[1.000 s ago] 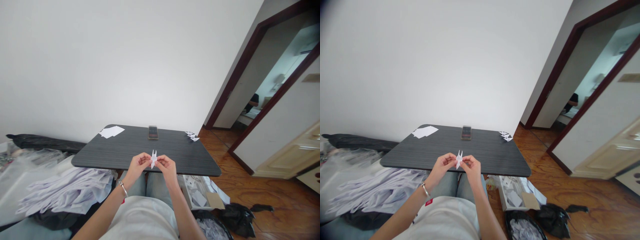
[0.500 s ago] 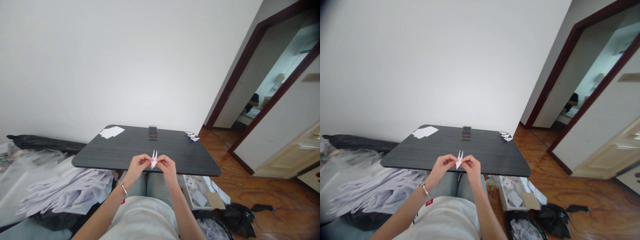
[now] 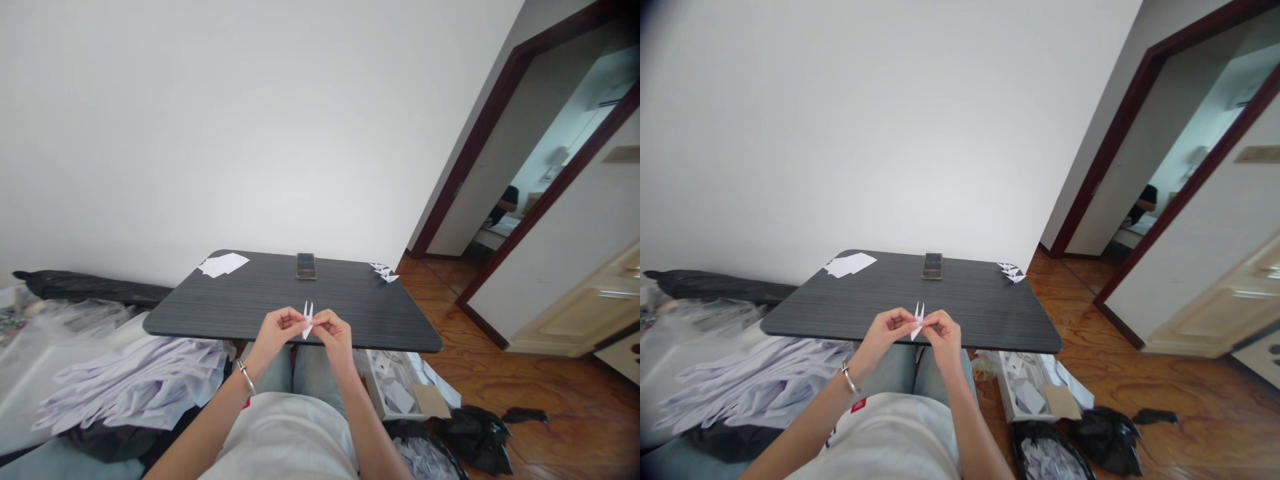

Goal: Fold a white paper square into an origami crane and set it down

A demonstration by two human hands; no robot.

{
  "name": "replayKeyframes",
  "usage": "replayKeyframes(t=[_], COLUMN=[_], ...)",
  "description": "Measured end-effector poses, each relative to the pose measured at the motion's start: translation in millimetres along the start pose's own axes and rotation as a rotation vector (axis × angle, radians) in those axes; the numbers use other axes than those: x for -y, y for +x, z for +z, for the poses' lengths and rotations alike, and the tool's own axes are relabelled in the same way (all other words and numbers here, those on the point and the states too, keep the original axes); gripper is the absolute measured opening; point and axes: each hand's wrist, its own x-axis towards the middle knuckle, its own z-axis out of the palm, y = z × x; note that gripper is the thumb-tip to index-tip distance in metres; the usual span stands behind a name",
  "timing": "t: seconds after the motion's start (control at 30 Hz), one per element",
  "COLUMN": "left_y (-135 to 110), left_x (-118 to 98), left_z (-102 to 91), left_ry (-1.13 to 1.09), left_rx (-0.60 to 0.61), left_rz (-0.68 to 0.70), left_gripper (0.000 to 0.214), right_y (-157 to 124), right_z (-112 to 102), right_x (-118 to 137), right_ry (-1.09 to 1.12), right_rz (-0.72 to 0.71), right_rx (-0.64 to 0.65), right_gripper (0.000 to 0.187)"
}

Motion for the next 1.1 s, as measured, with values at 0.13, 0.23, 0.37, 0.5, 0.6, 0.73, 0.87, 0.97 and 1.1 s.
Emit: replayKeyframes(t=[0.13, 0.23, 0.37, 0.5, 0.6, 0.73, 0.87, 0.97, 1.1], left_y=[1.1, 1.3, 1.1, 0.4, 0.0, 0.2, 0.7, 1.1, 1.9], left_x=[1.5, 1.6, 3.4, 4.1, 2.6, 1.8, 3.2, 4.2, 5.5], left_z=[-1.2, -2.2, -3.0, -2.5, -2.1, -2.8, -3.7, -3.7, -4.0], left_ry=[0.012, 0.022, 0.056, 0.068, 0.074, 0.075, 0.064, 0.067, 0.064], left_rx=[-0.033, -0.045, -0.051, -0.055, -0.051, -0.04, -0.024, -0.015, -0.006], left_rz=[-0.021, -0.009, 0.039, 0.054, 0.05, 0.034, 0.008, 0.009, 0.006], left_gripper=[0.022, 0.021, 0.019, 0.015, 0.013, 0.012, 0.013, 0.013, 0.015], right_y=[-1.3, -2.2, -2.4, -1.9, -1.9, -2.0, -1.6, -1.3, -1.7], right_z=[1.8, 2.3, 1.2, -0.3, -0.9, -2.1, -3.6, -3.7, -2.7], right_x=[2.9, 3.2, 2.1, 2.1, 2.7, 2.7, 2.4, 2.9, 3.6], right_ry=[0.067, 0.119, 0.115, 0.126, 0.131, 0.134, 0.132, 0.112, 0.07], right_rz=[0.058, 0.162, 0.287, 0.327, 0.334, 0.336, 0.33, 0.321, 0.303], right_rx=[0.02, 0.006, 0.009, 0.011, 0.011, 0.018, 0.02, 0.012, -0.001], right_gripper=[0.007, 0.015, 0.018, 0.019, 0.02, 0.018, 0.016, 0.015, 0.015])
